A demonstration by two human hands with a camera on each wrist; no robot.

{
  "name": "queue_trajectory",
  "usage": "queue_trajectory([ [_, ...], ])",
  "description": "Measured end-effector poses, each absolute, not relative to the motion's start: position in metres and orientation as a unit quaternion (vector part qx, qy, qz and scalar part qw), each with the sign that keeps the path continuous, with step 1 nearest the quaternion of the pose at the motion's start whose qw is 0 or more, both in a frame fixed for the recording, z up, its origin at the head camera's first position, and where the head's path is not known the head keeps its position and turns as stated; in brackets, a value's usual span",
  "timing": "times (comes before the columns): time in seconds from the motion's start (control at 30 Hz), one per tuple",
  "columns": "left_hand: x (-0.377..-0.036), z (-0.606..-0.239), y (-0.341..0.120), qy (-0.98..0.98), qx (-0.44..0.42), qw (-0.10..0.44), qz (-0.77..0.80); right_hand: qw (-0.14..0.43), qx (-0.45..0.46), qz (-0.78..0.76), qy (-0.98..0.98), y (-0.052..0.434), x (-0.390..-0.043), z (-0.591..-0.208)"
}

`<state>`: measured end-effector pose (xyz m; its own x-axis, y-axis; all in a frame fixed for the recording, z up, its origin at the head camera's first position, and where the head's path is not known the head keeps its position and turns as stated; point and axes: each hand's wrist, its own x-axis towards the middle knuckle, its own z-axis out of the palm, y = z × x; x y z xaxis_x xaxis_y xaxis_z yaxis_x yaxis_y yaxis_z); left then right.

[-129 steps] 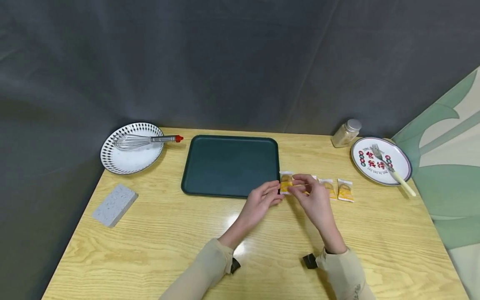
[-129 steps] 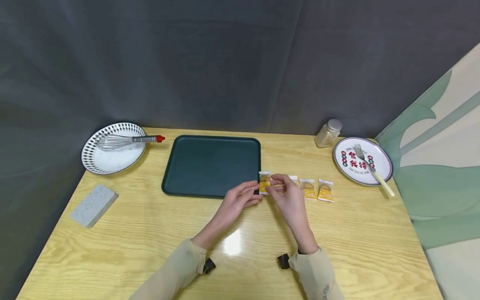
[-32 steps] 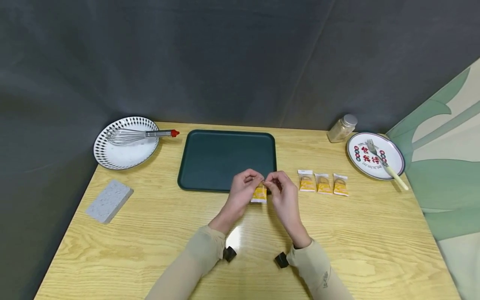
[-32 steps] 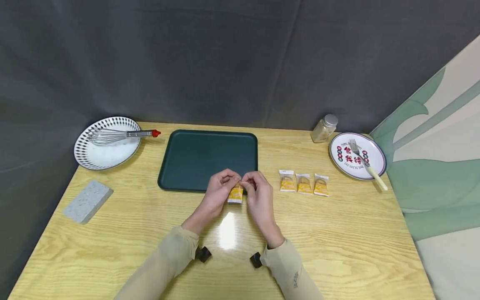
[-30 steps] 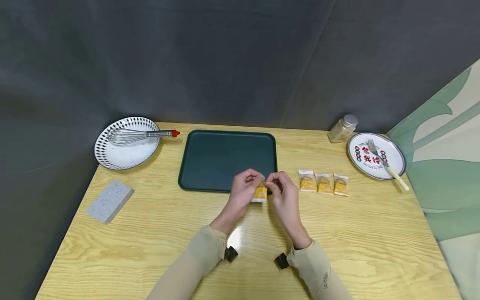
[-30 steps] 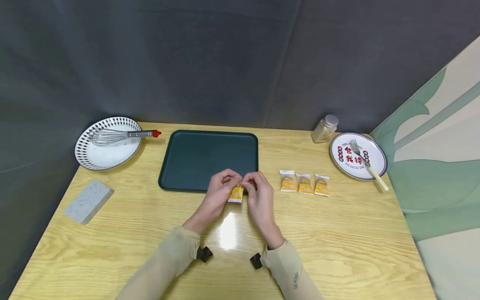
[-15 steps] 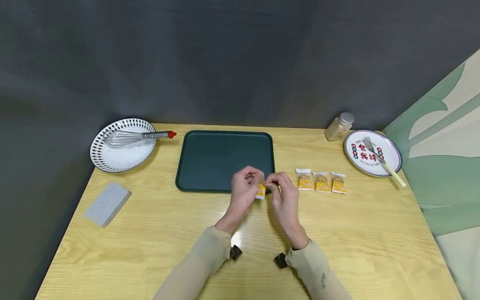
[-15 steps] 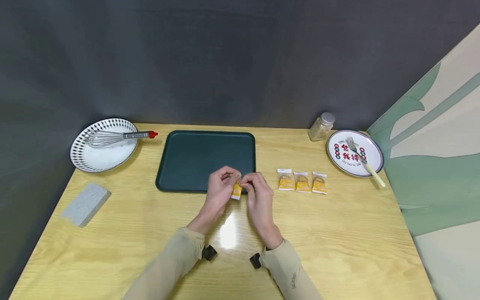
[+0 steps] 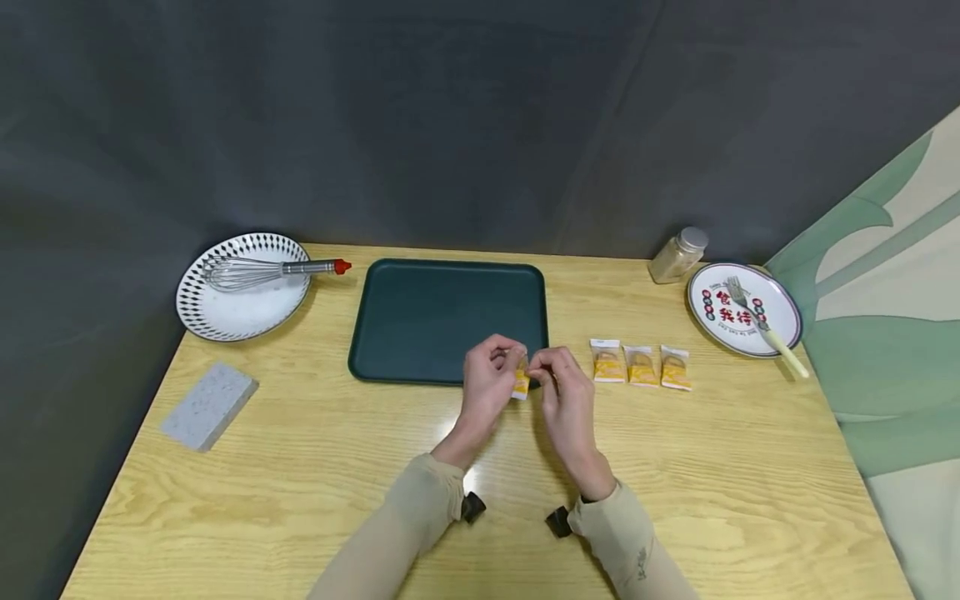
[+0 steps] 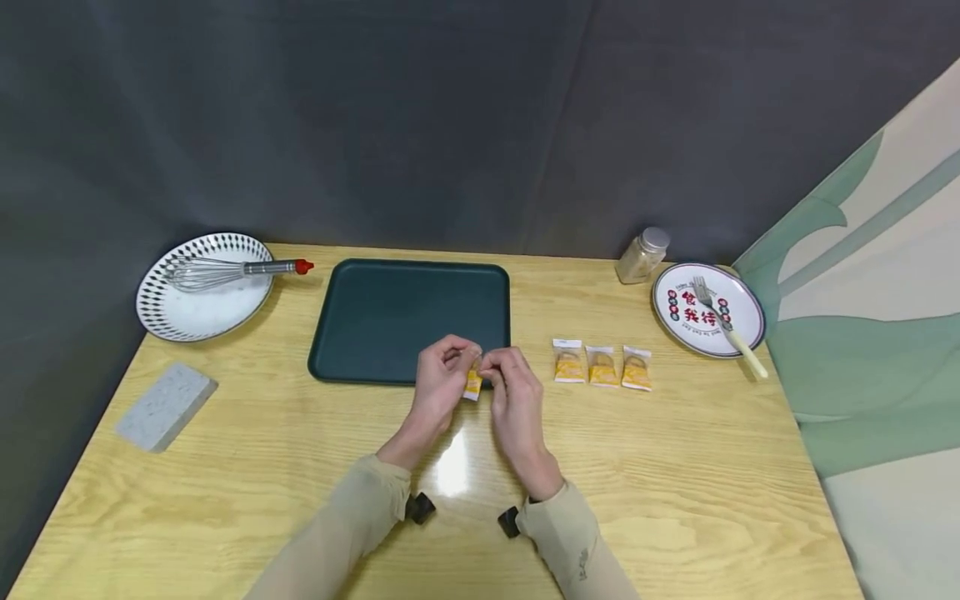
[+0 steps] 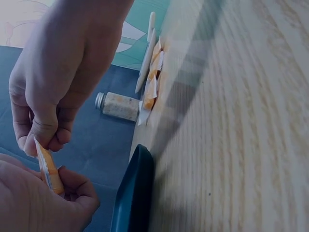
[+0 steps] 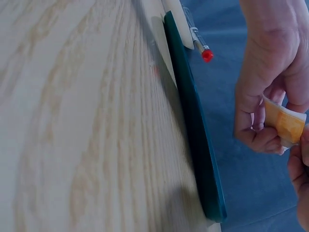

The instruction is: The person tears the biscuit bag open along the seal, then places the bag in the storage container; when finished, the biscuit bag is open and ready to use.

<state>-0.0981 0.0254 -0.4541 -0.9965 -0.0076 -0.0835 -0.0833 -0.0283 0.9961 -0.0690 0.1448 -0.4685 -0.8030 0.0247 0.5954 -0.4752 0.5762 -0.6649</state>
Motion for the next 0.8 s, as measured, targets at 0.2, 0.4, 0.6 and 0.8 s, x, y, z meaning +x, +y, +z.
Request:
queue_trajectory([
  [0.2,-0.098,-0.454,0.026,0.679,-0.042,0.022,0.733,0.284,0.141,0.443,-0.838,0.144,-0.068,-0.468],
  [0.4,-0.105,-0.456,0.023,0.679,-0.051,0.012,0.732,0.283,0.150,0.444,-0.837,0.142,-0.063,-0.465],
  [0.6,-0.117,-0.461,0.008,0.685,-0.081,-0.017,0.724,0.258,0.174,0.473,-0.824,0.130,-0.050,-0.464],
  [0.8,-0.108,-0.460,0.003,0.698,-0.033,-0.004,0.715,0.223,0.076,0.573,-0.785,0.129,-0.061,-0.458],
])
